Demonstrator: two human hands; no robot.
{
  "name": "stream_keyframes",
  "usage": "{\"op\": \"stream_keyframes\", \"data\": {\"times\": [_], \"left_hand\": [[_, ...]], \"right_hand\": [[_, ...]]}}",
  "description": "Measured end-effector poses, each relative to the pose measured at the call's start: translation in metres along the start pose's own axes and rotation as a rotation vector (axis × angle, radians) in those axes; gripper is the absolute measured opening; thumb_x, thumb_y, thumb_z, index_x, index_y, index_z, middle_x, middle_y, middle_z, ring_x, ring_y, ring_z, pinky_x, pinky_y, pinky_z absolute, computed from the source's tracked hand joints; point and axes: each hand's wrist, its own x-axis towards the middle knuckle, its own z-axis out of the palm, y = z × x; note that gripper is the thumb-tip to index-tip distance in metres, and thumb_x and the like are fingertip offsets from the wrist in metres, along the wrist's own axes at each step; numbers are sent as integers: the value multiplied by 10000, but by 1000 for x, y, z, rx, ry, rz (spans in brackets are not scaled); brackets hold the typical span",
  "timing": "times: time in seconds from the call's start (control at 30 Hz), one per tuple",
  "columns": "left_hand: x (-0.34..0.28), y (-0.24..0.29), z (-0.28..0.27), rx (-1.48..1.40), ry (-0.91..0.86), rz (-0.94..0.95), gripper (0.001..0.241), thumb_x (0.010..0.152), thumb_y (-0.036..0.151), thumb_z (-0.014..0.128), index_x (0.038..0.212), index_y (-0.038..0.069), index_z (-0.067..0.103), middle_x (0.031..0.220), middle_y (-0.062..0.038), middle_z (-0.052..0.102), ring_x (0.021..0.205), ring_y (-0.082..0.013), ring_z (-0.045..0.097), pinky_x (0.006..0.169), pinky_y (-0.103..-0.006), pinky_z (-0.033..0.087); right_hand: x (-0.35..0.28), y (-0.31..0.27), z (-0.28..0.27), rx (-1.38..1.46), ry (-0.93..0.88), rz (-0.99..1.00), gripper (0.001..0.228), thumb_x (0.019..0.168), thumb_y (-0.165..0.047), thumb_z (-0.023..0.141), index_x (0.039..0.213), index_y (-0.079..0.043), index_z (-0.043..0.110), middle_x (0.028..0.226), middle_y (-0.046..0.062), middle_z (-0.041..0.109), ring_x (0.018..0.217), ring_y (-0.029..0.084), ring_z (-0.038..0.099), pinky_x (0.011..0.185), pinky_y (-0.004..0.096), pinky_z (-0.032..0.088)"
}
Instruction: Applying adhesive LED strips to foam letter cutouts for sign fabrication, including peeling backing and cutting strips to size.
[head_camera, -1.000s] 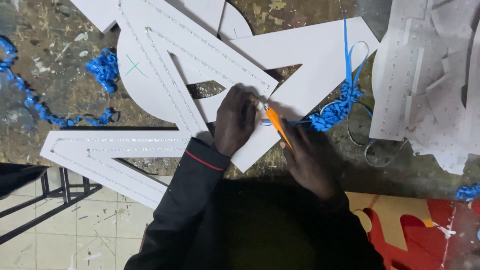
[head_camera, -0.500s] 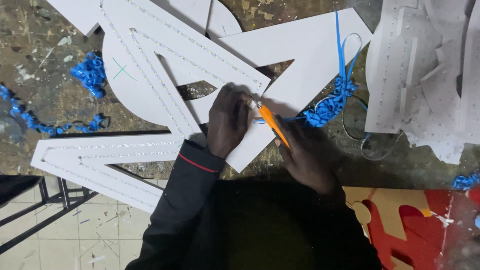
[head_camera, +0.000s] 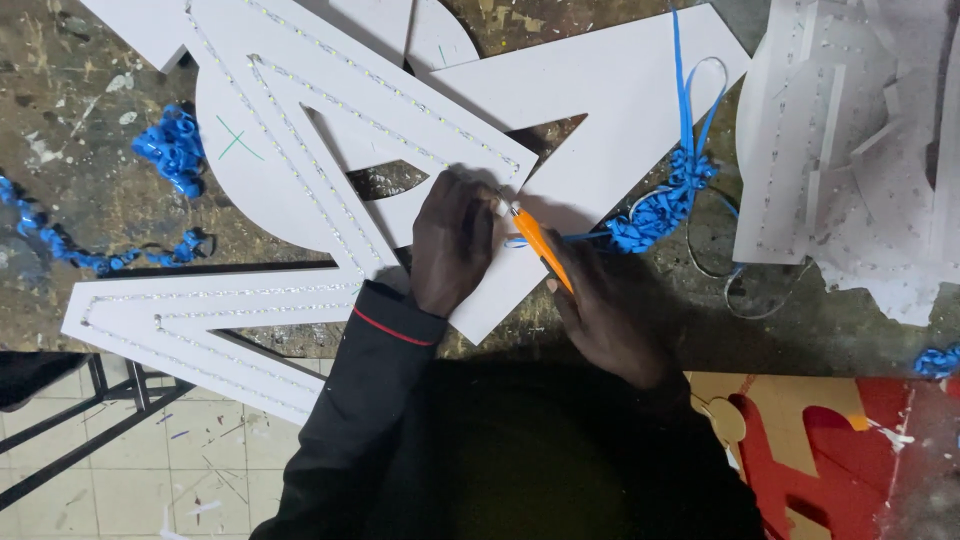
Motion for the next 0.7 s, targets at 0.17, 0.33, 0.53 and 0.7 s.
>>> {"op": "stream_keyframes", "data": {"times": [0.17,0.33,0.53,0.7], "left_hand": [[-1,1,0,8,4,-13,75,1103,94,642,1148,112,699,993,-91,577,1008,-526,681,823,-541,602],[2,11,-4,20,-3,-18,85,1116,99,620,1139,102,702,998,-93,585,1020,-522,689,840,-548,604],[0,6,-1,9,-6,-26,85,1132,155,604,1153,142,685,984,-40,543,1009,-492,694,839,-526,598],[1,7,-4,-66,5,-46,62,1107,100,639,1113,109,700,957,-82,550,967,-555,666,774,-537,579]], "right_hand": [[-13,8,32,23,33,12,590,1094,-257,655,1667,-133,590,1180,89,780,950,387,805,813,477,583],[-16,6,34,-81,36,23,644,1072,-294,678,1690,-149,567,1202,82,775,961,365,809,813,492,586],[-22,7,46,-113,22,62,655,1081,-316,656,1715,-195,547,1175,50,767,939,308,811,842,458,599],[-20,2,33,-46,-7,62,673,1090,-267,659,1741,-166,521,1159,115,770,952,401,807,841,506,605]]}}
